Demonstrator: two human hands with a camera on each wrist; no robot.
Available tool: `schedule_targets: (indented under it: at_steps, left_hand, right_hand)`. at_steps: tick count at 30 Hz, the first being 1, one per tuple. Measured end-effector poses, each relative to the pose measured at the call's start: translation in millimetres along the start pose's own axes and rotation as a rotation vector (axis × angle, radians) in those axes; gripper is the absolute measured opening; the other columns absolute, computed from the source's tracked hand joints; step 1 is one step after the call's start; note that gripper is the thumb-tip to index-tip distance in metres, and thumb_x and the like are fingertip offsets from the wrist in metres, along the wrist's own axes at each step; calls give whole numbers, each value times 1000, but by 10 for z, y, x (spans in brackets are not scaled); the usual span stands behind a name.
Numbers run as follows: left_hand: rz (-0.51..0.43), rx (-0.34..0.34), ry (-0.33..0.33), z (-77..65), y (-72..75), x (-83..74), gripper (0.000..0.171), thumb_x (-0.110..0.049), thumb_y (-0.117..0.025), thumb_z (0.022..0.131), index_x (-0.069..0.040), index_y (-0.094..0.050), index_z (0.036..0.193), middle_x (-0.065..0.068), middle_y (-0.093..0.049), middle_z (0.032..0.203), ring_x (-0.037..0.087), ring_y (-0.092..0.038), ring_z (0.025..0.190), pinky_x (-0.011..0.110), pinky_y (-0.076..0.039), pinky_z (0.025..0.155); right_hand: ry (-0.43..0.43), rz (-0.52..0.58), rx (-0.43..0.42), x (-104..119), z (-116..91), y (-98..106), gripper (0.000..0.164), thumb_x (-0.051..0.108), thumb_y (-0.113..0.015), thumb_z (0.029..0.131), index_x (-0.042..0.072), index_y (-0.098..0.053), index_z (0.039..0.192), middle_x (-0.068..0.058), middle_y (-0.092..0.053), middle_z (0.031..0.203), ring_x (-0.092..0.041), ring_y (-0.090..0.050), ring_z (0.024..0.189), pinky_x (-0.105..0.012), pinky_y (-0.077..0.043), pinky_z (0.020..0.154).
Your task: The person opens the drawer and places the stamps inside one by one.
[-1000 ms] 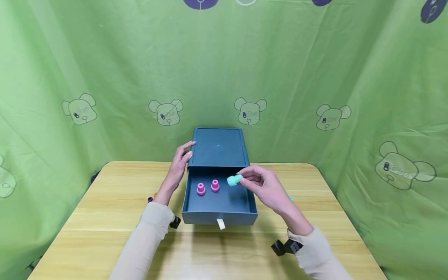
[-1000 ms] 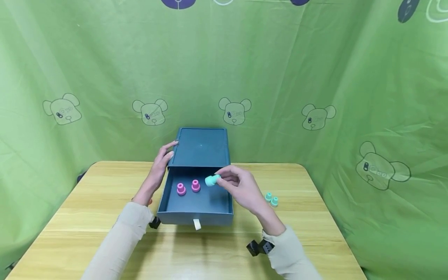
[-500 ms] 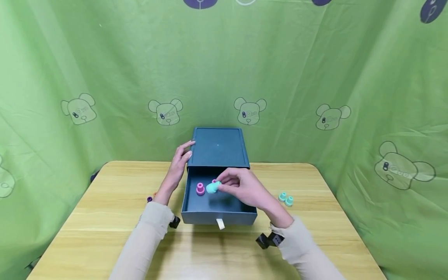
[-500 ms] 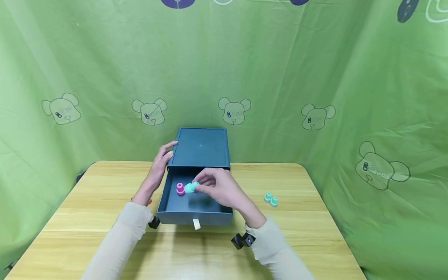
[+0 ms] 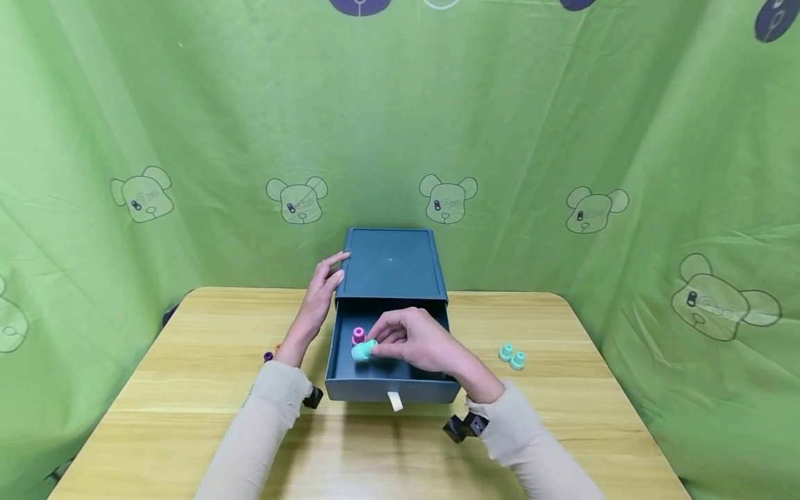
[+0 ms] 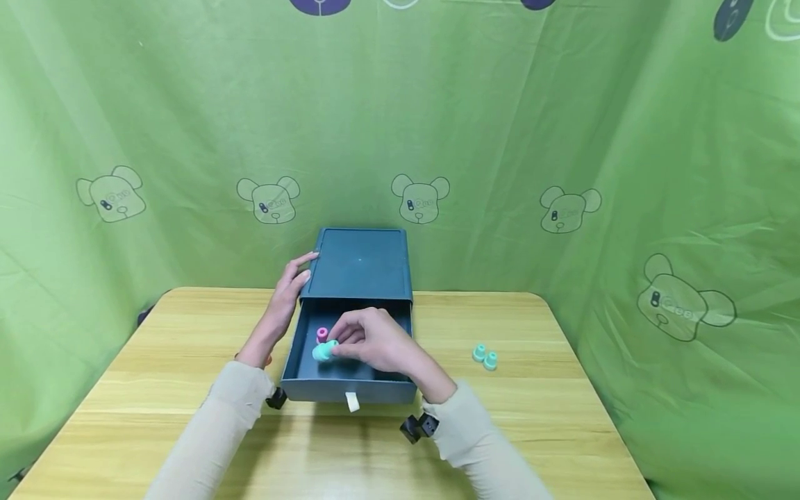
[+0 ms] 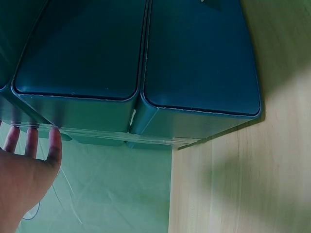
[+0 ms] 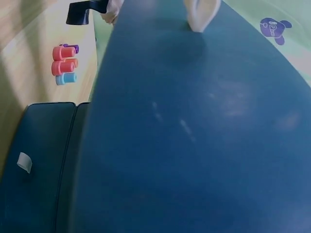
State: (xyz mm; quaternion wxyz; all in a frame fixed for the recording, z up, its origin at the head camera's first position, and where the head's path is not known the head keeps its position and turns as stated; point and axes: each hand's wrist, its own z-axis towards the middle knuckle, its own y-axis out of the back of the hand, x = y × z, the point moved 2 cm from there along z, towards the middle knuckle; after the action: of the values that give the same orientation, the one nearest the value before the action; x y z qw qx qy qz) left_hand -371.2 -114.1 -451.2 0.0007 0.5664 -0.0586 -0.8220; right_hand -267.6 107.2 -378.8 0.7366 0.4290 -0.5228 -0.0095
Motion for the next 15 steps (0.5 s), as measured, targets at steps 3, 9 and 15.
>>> schedule_targets:
  at_steps: [3,9,15]
  left_hand:
    - [-9,3,-2,-51,-18,-138,47,-22,-45,109,-10,-46,154,16,-31,164,38,-35,145,56,-27,120]
    - [-13,-2,-11,-121,-39,-299,48,-20,-45,108,-6,-46,154,18,-32,163,38,-37,142,56,-29,119]
    - [-10,3,-4,-130,-34,-295,48,-20,-44,108,-7,-45,154,18,-31,164,38,-37,142,56,-29,119]
  right_hand:
    - [-6,-5,18,-2,0,-22,11,16,-80,91,13,-77,102,2,-77,95,-7,-72,84,-22,-59,79]
    - [-10,-27,36,-8,-6,-50,10,15,-79,93,13,-77,102,2,-77,95,-7,-73,85,-22,-59,79]
    - [-16,-58,51,-37,-6,-83,10,14,-78,93,15,-77,103,3,-77,96,-7,-73,86,-23,-59,80]
